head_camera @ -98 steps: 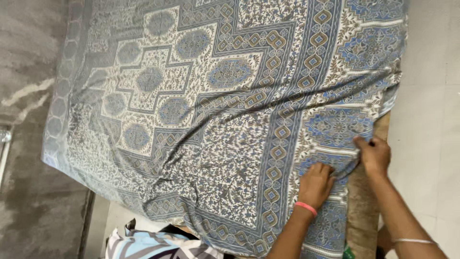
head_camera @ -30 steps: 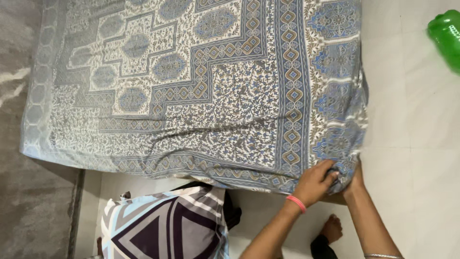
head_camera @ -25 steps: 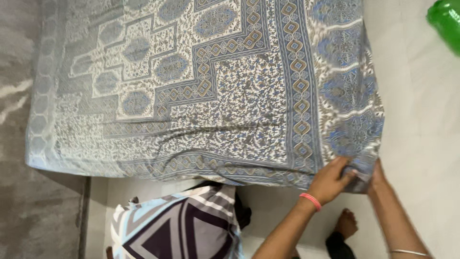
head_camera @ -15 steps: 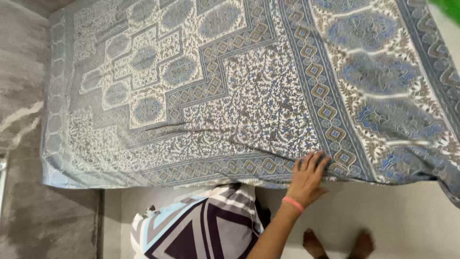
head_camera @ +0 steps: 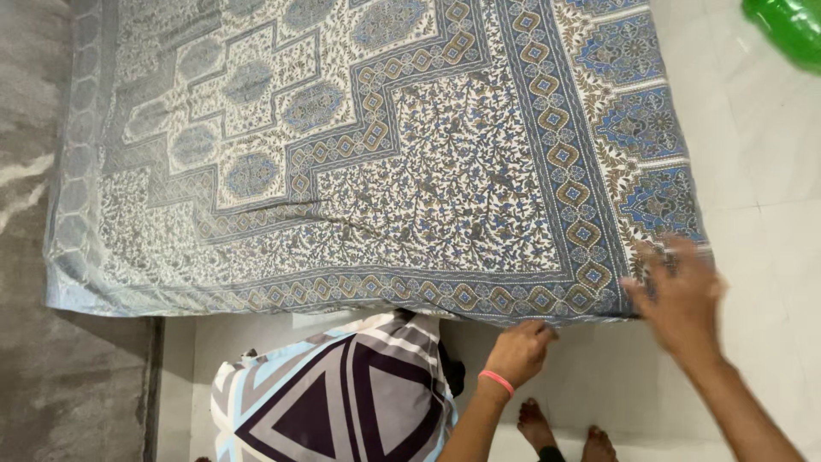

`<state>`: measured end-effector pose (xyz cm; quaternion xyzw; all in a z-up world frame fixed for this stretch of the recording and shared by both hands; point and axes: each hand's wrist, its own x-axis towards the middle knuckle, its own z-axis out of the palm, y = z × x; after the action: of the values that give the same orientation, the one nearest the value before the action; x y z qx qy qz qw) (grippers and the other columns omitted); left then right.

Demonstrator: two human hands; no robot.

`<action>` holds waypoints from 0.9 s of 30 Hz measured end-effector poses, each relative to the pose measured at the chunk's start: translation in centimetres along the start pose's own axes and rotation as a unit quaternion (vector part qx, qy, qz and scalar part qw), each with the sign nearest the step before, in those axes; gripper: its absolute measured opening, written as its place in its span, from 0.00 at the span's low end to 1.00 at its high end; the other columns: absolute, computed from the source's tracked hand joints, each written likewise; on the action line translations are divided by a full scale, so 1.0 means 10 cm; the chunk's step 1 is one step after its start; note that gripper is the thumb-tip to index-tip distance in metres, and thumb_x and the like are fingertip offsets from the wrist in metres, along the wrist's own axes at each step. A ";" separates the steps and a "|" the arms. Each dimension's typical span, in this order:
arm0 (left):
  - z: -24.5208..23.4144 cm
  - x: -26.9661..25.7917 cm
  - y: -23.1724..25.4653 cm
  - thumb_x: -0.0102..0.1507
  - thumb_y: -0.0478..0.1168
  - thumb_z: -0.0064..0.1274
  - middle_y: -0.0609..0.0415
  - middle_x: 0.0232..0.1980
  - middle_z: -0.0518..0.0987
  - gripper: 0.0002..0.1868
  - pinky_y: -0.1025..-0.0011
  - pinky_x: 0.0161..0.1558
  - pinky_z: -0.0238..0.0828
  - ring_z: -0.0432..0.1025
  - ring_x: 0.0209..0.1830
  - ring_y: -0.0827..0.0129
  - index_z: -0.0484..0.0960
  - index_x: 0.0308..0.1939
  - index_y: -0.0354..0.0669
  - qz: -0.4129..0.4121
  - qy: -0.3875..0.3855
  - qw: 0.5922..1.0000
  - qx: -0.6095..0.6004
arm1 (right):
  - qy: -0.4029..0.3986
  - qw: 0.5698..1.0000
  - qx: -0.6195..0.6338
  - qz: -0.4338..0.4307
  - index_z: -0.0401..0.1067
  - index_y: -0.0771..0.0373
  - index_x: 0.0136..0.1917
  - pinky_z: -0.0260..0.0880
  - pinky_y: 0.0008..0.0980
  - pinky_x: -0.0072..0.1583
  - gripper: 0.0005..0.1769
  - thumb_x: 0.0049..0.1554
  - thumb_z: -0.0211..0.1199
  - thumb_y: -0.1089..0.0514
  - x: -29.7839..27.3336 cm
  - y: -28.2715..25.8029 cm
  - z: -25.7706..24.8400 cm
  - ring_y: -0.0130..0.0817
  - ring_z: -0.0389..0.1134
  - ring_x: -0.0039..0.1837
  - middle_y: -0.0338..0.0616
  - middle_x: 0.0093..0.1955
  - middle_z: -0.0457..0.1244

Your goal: The person folds a pink patterned cloth and places it on a shelf. They then fold a pillowcase with a geometric pattern and place it on the bed. Finally, they smooth and adjust the patterned bedsheet covering the mattress.

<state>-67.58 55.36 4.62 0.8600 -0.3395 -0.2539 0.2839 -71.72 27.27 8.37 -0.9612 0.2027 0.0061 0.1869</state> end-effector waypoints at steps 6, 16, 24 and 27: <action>0.91 0.13 -0.83 0.65 0.42 0.60 0.44 0.51 0.78 0.15 0.56 0.52 0.70 0.74 0.48 0.52 0.79 0.51 0.38 -0.335 0.340 0.861 -0.178 | 0.050 0.996 -0.072 0.007 0.71 0.52 0.71 0.53 0.58 0.74 0.27 0.61 0.59 0.45 -0.35 -0.31 0.22 0.46 0.54 0.78 0.49 0.77 0.55; 0.75 0.23 -1.02 0.56 0.42 0.67 0.56 0.51 0.80 0.29 0.64 0.49 0.69 0.73 0.46 0.69 0.73 0.58 0.40 -0.372 0.466 0.450 -0.664 | -0.105 0.524 0.638 0.555 0.62 0.60 0.73 0.68 0.41 0.59 0.35 0.61 0.69 0.43 -0.52 -0.64 1.21 0.39 0.65 0.56 0.45 0.59 0.64; 0.17 -0.05 -0.54 0.58 0.46 0.66 0.58 0.55 0.82 0.22 0.64 0.60 0.70 0.74 0.55 0.67 0.81 0.54 0.44 -0.233 0.427 0.423 -0.764 | -0.055 0.391 0.801 0.449 0.68 0.59 0.66 0.67 0.43 0.66 0.29 0.53 0.71 0.59 -0.43 -0.52 0.87 0.36 0.67 0.64 0.39 0.63 0.67; 0.08 0.02 -0.47 0.57 0.48 0.66 0.54 0.54 0.81 0.24 0.58 0.61 0.71 0.75 0.54 0.60 0.80 0.54 0.45 -0.233 0.397 0.342 -0.820 | -0.041 0.371 0.809 0.454 0.69 0.61 0.64 0.68 0.41 0.66 0.26 0.53 0.69 0.61 -0.52 -0.46 0.79 0.37 0.68 0.63 0.42 0.62 0.68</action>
<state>-65.87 57.88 0.93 0.2410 0.4054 -0.0901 0.8772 -74.20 36.02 3.13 -0.1130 0.5090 -0.0375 0.8525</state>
